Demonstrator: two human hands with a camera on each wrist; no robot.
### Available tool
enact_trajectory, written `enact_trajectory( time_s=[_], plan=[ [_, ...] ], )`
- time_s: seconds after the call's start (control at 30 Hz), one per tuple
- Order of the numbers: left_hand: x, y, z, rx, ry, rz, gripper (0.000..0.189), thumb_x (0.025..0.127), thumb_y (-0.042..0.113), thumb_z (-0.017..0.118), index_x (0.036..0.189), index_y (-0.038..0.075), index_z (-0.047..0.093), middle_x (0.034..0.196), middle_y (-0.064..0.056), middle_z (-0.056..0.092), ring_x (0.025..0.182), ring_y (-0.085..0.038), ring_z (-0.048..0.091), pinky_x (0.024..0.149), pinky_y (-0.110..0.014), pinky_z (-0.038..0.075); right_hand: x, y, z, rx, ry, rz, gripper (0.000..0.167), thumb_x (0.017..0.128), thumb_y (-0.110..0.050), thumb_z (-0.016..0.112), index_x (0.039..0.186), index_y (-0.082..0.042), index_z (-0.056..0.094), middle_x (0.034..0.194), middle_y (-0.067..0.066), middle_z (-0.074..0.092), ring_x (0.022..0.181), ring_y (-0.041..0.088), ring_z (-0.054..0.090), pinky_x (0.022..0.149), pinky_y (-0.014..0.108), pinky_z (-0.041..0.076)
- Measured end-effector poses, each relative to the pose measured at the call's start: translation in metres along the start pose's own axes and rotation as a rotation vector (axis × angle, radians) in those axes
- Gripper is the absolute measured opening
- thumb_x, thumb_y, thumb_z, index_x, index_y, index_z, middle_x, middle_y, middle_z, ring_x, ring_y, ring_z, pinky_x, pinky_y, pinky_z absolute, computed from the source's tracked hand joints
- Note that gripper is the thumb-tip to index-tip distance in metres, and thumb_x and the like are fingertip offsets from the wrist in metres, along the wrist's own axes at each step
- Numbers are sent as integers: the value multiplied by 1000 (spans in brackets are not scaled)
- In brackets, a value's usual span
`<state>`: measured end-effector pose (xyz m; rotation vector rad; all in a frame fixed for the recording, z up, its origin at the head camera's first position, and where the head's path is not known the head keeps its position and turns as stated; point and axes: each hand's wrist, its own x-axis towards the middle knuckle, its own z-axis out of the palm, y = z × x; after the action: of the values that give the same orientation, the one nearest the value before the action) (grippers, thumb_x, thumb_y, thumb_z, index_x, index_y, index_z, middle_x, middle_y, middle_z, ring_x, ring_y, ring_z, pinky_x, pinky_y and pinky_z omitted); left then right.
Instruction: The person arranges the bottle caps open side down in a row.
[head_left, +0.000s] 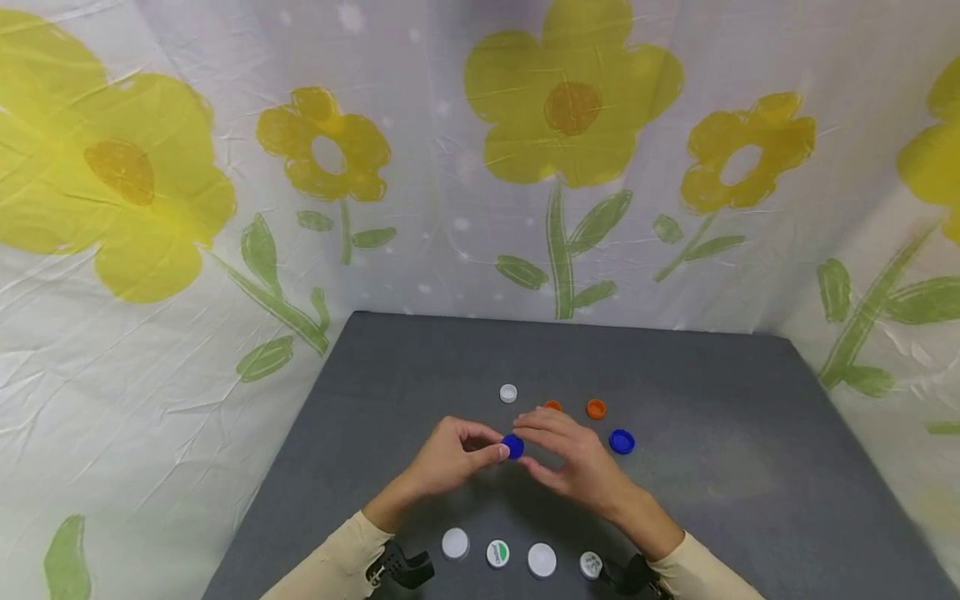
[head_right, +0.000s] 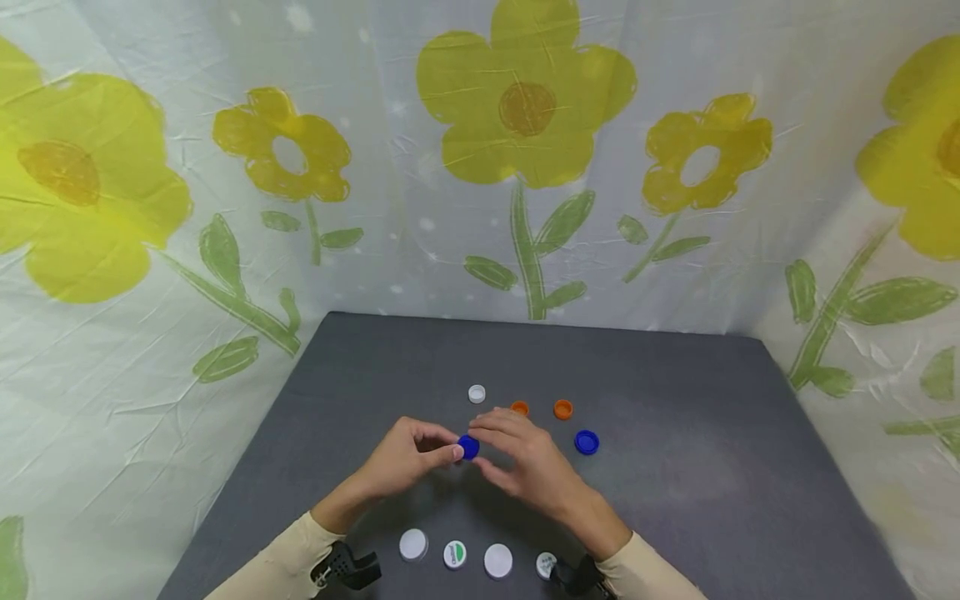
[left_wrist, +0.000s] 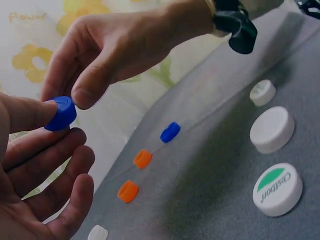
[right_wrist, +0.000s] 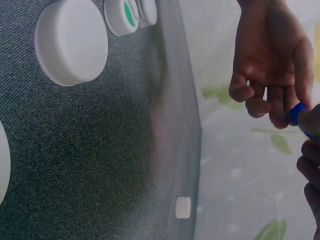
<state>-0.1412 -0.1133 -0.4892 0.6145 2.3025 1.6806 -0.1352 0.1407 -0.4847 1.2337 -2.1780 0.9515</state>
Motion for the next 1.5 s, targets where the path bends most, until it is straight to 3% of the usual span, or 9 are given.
enact_trajectory(
  time_s=[0.13, 0.23, 0.37, 0.6, 0.77, 0.93, 1.1, 1.3, 1.5],
  plan=[
    [-1, 2, 0, -61, -34, -24, 19, 101, 16, 78, 108, -1, 84, 100, -29, 80, 85, -26, 76, 76, -33, 64, 0, -2, 0, -22, -17, -15, 54, 78, -4, 97, 128, -8, 78, 131, 7, 78, 124, 26, 74, 125, 30, 42],
    [-3, 3, 0, 3, -18, 12, 22, 102, 18, 77, 112, 0, 84, 101, -22, 82, 88, -20, 78, 78, -34, 65, 0, -2, 0, -39, -18, 0, 49, 81, -6, 95, 127, -8, 78, 130, 7, 78, 124, 26, 74, 124, 32, 43],
    [-9, 8, 0, 188, 76, 130, 22, 98, 18, 81, 118, 7, 83, 105, -7, 84, 87, -6, 77, 78, -28, 64, -1, -4, 1, -32, -9, 45, 45, 84, -8, 94, 127, -8, 78, 128, 7, 78, 123, 27, 74, 119, 30, 48],
    [-16, 16, -6, 463, 193, 380, 25, 90, 12, 90, 114, 11, 84, 109, -2, 85, 90, -18, 79, 77, -35, 65, 6, -9, 5, 27, 8, 121, 37, 88, -10, 92, 123, -9, 80, 123, 4, 80, 121, 27, 76, 108, 44, 59],
    [-19, 19, -16, 661, 215, 455, 27, 85, 14, 95, 110, 12, 85, 105, -1, 85, 91, -16, 78, 81, -35, 64, 20, -14, 11, 18, -52, 138, 32, 89, -13, 91, 119, -8, 82, 117, 3, 82, 115, 23, 77, 101, 46, 62],
    [-22, 17, -31, 785, 124, 408, 23, 86, 17, 94, 107, 13, 85, 100, 1, 84, 90, -16, 78, 80, -34, 63, 32, -17, 22, -61, -137, 125, 24, 89, -17, 91, 110, -8, 84, 108, 4, 83, 106, 21, 78, 94, 42, 64],
    [-26, 8, -40, 890, 34, 342, 21, 85, 19, 95, 103, 14, 86, 95, 2, 83, 86, -16, 75, 76, -36, 61, 38, -18, 40, -128, -282, 119, 19, 89, -19, 90, 105, -9, 84, 104, 2, 83, 103, 20, 78, 92, 38, 63],
    [-30, -18, -34, 1033, -23, 285, 16, 83, 23, 95, 94, 18, 84, 89, 4, 81, 84, -19, 74, 74, -40, 59, 40, -16, 62, -130, -463, 158, 12, 88, -15, 88, 98, -11, 83, 99, 0, 82, 94, 15, 77, 84, 33, 62],
    [-34, -35, -26, 1130, -31, 280, 25, 81, 26, 94, 74, 23, 71, 74, 7, 72, 74, -20, 69, 66, -43, 54, 38, -13, 77, -106, -540, 209, 12, 86, -18, 91, 83, -19, 79, 84, -5, 76, 73, 4, 62, 65, 29, 53]
  ],
)
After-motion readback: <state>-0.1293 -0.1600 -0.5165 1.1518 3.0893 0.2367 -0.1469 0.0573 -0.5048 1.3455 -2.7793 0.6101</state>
